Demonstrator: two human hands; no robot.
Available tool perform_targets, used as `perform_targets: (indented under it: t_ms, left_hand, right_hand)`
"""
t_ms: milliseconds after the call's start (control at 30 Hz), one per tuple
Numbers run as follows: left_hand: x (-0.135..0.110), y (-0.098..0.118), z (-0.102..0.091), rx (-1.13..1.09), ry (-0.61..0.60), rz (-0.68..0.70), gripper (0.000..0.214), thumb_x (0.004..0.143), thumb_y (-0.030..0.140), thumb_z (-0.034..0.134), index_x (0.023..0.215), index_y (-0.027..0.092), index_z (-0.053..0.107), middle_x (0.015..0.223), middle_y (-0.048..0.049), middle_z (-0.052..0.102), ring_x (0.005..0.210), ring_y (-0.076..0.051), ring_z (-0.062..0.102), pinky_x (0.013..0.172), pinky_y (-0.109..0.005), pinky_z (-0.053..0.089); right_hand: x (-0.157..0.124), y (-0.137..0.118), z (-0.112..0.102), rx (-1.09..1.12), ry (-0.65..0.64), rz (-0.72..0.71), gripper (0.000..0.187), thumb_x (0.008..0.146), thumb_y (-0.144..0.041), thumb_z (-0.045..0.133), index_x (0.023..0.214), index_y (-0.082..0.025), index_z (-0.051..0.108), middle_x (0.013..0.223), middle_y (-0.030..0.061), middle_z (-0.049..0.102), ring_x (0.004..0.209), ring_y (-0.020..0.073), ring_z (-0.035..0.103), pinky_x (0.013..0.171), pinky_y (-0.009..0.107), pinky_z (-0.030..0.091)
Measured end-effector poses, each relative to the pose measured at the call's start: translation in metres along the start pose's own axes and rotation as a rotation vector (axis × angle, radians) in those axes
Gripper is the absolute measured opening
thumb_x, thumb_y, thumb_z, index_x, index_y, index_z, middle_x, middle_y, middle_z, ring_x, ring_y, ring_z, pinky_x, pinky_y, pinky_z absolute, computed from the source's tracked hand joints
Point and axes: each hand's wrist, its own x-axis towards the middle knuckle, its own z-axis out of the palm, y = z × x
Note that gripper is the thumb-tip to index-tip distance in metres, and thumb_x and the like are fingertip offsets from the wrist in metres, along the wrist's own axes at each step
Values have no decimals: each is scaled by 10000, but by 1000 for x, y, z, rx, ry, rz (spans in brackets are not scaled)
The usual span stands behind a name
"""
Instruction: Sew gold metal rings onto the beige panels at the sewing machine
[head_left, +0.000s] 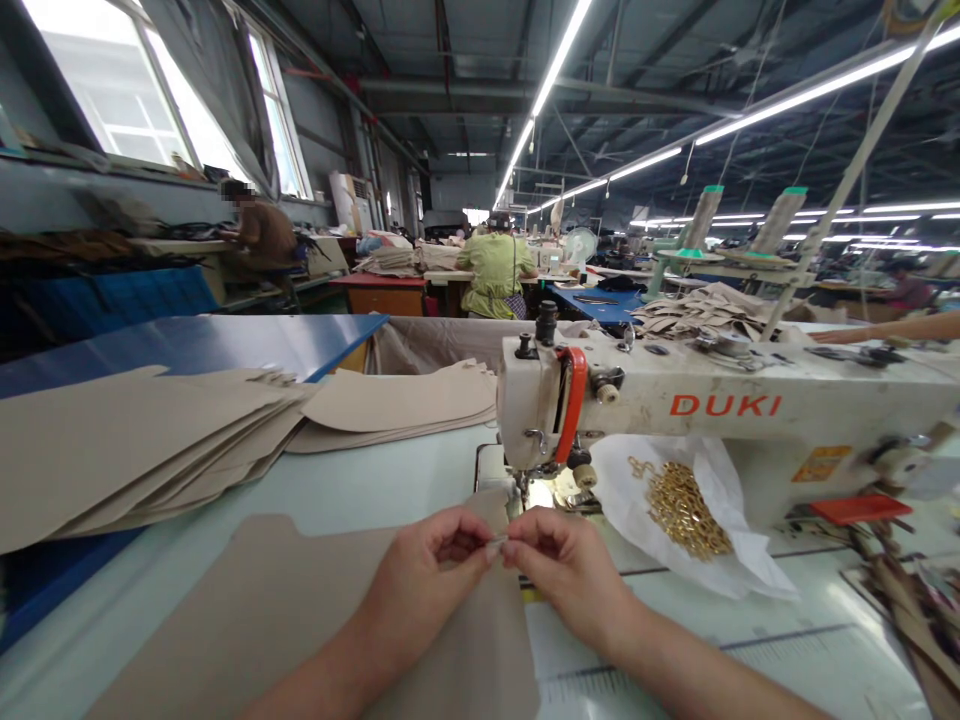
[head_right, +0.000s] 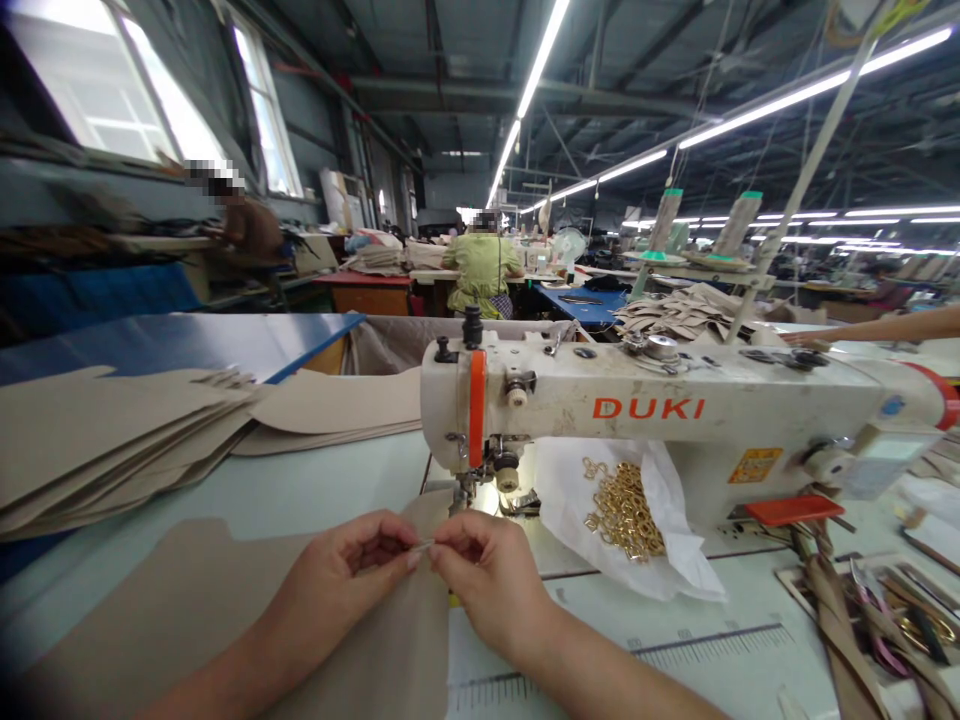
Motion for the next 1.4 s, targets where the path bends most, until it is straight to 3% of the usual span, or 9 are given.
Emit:
perform_targets:
  t_ms: [167, 267, 433, 633, 967, 1100, 1233, 1300, 1400]
  left_hand:
    - [1, -4, -3, -50, -66, -36, 225, 683, 295, 657, 867, 166, 675, 804, -27, 711, 769, -185, 652, 718, -256, 508]
    - [0, -3, -5, 72, -136, -28, 199, 749, 340, 612, 820, 177, 701, 785, -16, 715, 773, -187, 647, 712, -244, 491]
    - [-2, 2, -5, 206, -69, 0, 204, 767, 344, 572, 767, 182, 697, 718, 1, 696, 711, -179, 628, 652, -226, 469]
    - [-3, 4, -5, 234, -85, 60, 191, 778, 321, 543, 761, 192, 682, 709, 6, 688, 699, -181, 626, 642, -224, 464]
    - [-4, 1, -4, 322, -80, 125, 171, 790, 297, 541, 731, 194, 664, 679, 9, 665, 669, -174, 613, 624, -224, 444]
    - [-2, 3, -4, 325, -128, 93, 175, 783, 304, 545, 753, 184, 669, 703, 0, 683, 687, -186, 627, 637, -242, 461]
    - [5, 13, -10, 309, -197, 84, 197, 802, 307, 526, 856, 180, 667, 818, -21, 711, 755, -193, 654, 700, -265, 497]
    - [11, 13, -14, 363, -150, 141, 235, 824, 300, 493, 949, 175, 648, 955, -56, 703, 867, -210, 649, 771, -300, 507]
    - [16, 1, -16, 551, -71, 336, 264, 810, 248, 492, 1025, 168, 623, 1093, -101, 658, 1037, -245, 587, 898, -388, 479]
  right_hand:
    - [0, 0, -3, -21, -35, -14, 124, 774, -255, 582, 723, -145, 609, 636, -15, 569, 575, 98, 479, 548, 207, 366]
    - [0, 1, -4, -4, -36, -16, 124, 780, -259, 582, 736, -148, 615, 645, -14, 580, 599, 105, 508, 574, 208, 388]
    - [0, -1, -3, -149, 25, -66, 106, 782, -232, 583, 739, -155, 641, 647, -12, 592, 595, 109, 511, 567, 206, 392]
    - [-4, -6, -4, -351, 86, -166, 109, 792, -196, 585, 764, -179, 689, 715, 10, 667, 666, 136, 581, 625, 214, 427]
    - [-5, -11, -8, -485, -14, -191, 162, 816, -151, 537, 709, -179, 656, 673, -2, 621, 645, 128, 557, 603, 199, 395]
    - [-7, -10, -9, -526, -34, -192, 145, 820, -155, 510, 757, -175, 639, 721, 7, 617, 685, 135, 553, 627, 208, 384]
    - [-6, -7, -10, -487, -7, -135, 128, 787, -162, 515, 716, -171, 621, 636, -14, 566, 597, 121, 510, 557, 204, 351]
    - [-6, -7, -10, -445, 2, -100, 130, 768, -152, 512, 678, -170, 603, 579, -33, 516, 547, 109, 472, 520, 198, 326]
    - [-4, -9, -10, -408, 8, -23, 122, 738, -131, 517, 642, -172, 581, 546, -48, 482, 527, 101, 444, 503, 190, 314]
